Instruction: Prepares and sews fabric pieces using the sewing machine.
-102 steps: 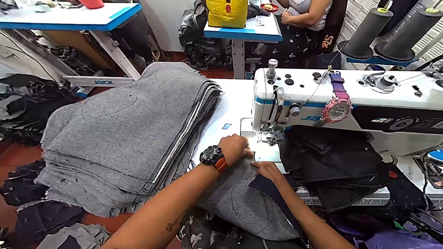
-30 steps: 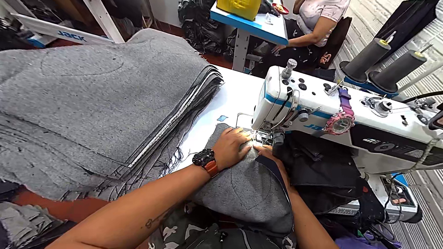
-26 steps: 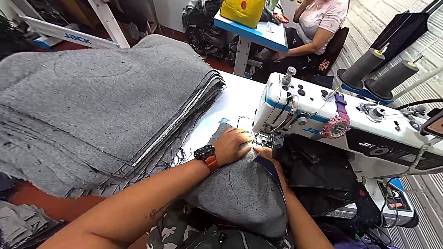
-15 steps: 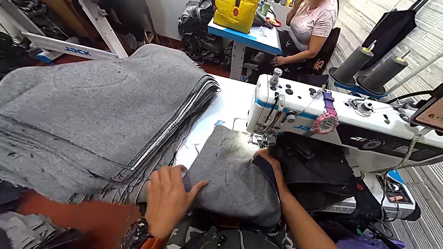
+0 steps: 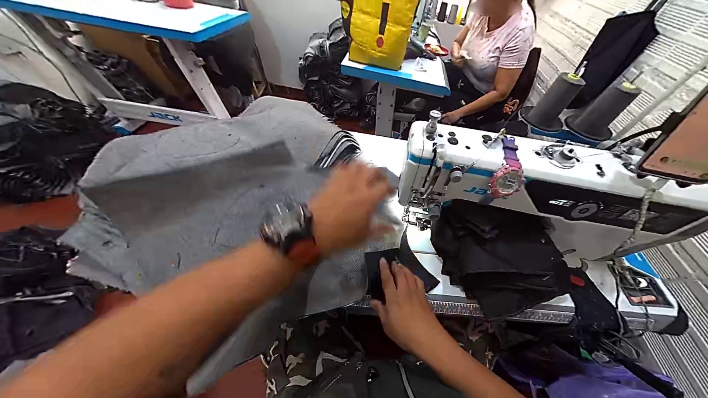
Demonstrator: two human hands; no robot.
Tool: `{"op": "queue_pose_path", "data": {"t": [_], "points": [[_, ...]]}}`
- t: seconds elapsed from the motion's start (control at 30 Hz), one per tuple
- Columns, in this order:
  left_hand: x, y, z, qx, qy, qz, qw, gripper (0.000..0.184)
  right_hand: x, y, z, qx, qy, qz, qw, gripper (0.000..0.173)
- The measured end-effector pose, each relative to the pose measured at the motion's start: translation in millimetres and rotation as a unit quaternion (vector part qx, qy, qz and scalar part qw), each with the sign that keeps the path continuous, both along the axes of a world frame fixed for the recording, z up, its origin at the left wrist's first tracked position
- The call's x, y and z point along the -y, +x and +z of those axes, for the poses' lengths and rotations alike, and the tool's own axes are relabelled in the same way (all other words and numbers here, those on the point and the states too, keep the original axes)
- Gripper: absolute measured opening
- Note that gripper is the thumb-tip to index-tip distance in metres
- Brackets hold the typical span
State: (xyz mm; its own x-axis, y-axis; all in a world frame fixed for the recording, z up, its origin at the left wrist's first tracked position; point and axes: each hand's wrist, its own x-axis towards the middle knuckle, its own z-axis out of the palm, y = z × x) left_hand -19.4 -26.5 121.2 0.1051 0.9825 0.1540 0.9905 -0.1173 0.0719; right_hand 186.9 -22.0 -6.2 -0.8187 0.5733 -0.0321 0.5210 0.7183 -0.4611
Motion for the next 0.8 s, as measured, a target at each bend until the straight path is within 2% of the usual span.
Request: {"op": "queue_pose_path", "data": {"t": [0.07, 0.1, 0.17, 0.2, 0.23, 0.3, 0.33, 0.4, 0.43, 0.5, 0.57, 0.63, 0.67, 0.73, 0.8], "points": [[27.0, 48.9, -68.1, 0.144, -0.068, 0.035, 0.987, 0.088, -15.7, 22.4, 10.0, -0.011, -0.103, 0.052, 0.993, 0.060], [39.4, 62.9, -99.7, 0.211, -0.077, 0.070, 0.972, 0.092, -29.3, 34.5, 12.4, -0.023, -0.148, 0.072, 0.986, 0.058], [52.9, 74.9, -148.0, 0.280, 0.020, 0.145, 0.949, 0.088, -55.1, 53.4, 7.8, -0.079, -0.198, 0.058, 0.975, 0.053], [56.0, 76.6, -160.5, 0.286, 0.073, 0.169, 0.940, 0.084, -64.9, 58.4, 3.1, -0.115, -0.214, 0.036, 0.969, 0.050], [57.1, 76.1, -164.6, 0.290, 0.106, 0.182, 0.933, 0.072, -72.5, 60.3, 0.8, -0.139, -0.220, 0.020, 0.965, 0.049], [56.5, 66.5, -154.5, 0.311, 0.083, 0.202, 0.925, 0.040, -78.6, 55.3, -1.0, -0.152, -0.155, 0.011, 0.976, 0.047], [54.7, 57.4, -143.1, 0.319, 0.053, 0.215, 0.922, 0.033, -78.4, 49.0, -1.9, -0.140, -0.090, 0.016, 0.986, 0.047], [45.4, 32.8, -111.2, 0.302, 0.016, 0.260, 0.917, 0.031, -79.9, 28.5, -14.5, -0.109, 0.045, 0.047, 0.992, 0.056], [38.7, 21.5, -94.5, 0.265, 0.033, 0.278, 0.923, 0.029, -77.3, 16.7, -23.5, -0.087, 0.090, 0.062, 0.990, 0.065], [22.0, 12.1, -64.3, 0.136, 0.128, 0.268, 0.945, 0.023, -55.0, -3.5, -37.5, -0.036, 0.149, 0.077, 0.985, 0.089], [5.7, 26.6, -46.0, 0.040, 0.192, 0.184, 0.963, 0.019, -22.1, -18.1, -41.4, -0.025, 0.148, 0.091, 0.985, 0.093], [-4.6, 56.7, -54.9, 0.018, 0.156, 0.078, 0.984, 0.015, 6.9, -23.2, -35.0, -0.010, 0.080, 0.115, 0.990, 0.083], [-5.2, 68.9, -70.6, 0.038, 0.106, 0.036, 0.993, 0.016, 16.5, -19.9, -32.9, -0.019, 0.051, 0.124, 0.991, 0.072], [0.1, 76.0, -109.8, 0.127, 0.009, 0.001, 0.992, 0.017, 18.6, -3.6, -23.6, -0.021, -0.017, 0.170, 0.985, 0.054], [12.9, 66.1, -135.1, 0.232, -0.007, 0.006, 0.973, 0.017, 11.6, 21.9, -24.1, -0.093, -0.034, 0.218, 0.971, 0.045]]}}
